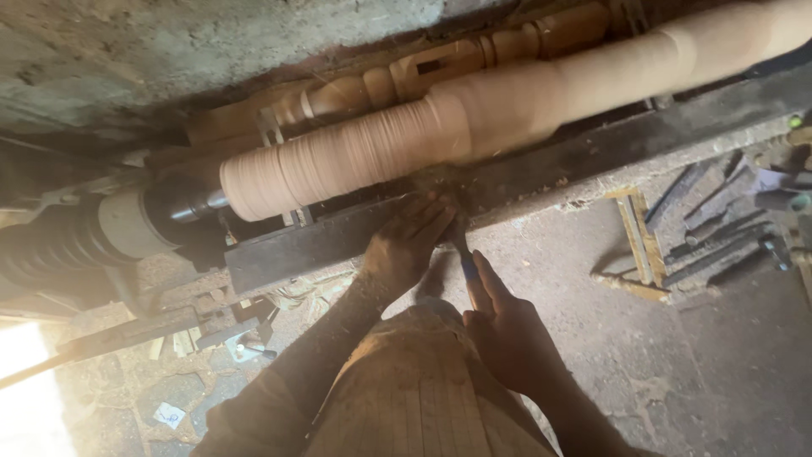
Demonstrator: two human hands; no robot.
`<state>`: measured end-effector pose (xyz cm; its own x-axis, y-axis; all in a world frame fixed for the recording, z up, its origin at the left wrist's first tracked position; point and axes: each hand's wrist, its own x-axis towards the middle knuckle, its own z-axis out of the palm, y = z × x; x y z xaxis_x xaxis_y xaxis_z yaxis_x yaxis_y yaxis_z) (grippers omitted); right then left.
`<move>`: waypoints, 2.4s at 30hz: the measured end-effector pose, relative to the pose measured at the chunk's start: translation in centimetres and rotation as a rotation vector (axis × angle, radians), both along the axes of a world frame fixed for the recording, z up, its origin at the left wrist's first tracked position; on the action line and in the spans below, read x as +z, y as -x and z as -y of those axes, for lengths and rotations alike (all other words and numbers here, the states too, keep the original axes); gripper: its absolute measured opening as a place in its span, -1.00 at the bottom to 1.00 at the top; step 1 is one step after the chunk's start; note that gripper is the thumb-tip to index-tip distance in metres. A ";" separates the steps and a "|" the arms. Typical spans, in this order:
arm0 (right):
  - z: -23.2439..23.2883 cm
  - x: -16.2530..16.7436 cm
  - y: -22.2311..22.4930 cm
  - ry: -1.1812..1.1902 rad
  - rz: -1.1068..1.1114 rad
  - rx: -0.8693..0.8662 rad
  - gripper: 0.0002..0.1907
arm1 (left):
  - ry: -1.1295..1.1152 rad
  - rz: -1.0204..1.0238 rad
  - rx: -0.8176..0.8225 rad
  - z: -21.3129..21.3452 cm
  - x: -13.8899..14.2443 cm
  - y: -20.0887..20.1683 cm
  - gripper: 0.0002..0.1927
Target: The person shapes a rotating wooden blank on a lathe using a chisel, then switches to a parting tool to cut a groove. The person holds the tools with both hands while the lathe spins, removing wood shavings and forming a defined profile.
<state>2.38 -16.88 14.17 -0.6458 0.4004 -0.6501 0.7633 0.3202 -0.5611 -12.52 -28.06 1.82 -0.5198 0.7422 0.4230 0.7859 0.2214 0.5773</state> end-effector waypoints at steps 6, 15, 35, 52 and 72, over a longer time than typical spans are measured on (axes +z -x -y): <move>1.2 0.6 0.8 -0.028 0.071 -0.022 -0.12 | 0.009 0.010 0.015 0.6 0.3 0.0 -0.58; 2.5 -0.6 0.5 -0.015 0.053 0.038 -0.06 | -0.020 -0.070 -0.010 1.4 0.8 0.5 -0.68; 5.2 -3.4 -1.7 -0.158 -0.202 -0.217 -0.16 | 0.021 -0.095 -0.255 -2.2 -1.0 0.0 -0.54; 7.4 -3.3 0.2 -0.180 -0.201 -0.250 -0.17 | 0.021 -0.062 -0.230 -1.4 -1.9 0.2 -0.53; 8.9 -4.1 1.2 -0.426 -0.326 -0.032 -0.25 | 0.071 -0.108 -0.237 -0.7 -2.1 0.8 -0.38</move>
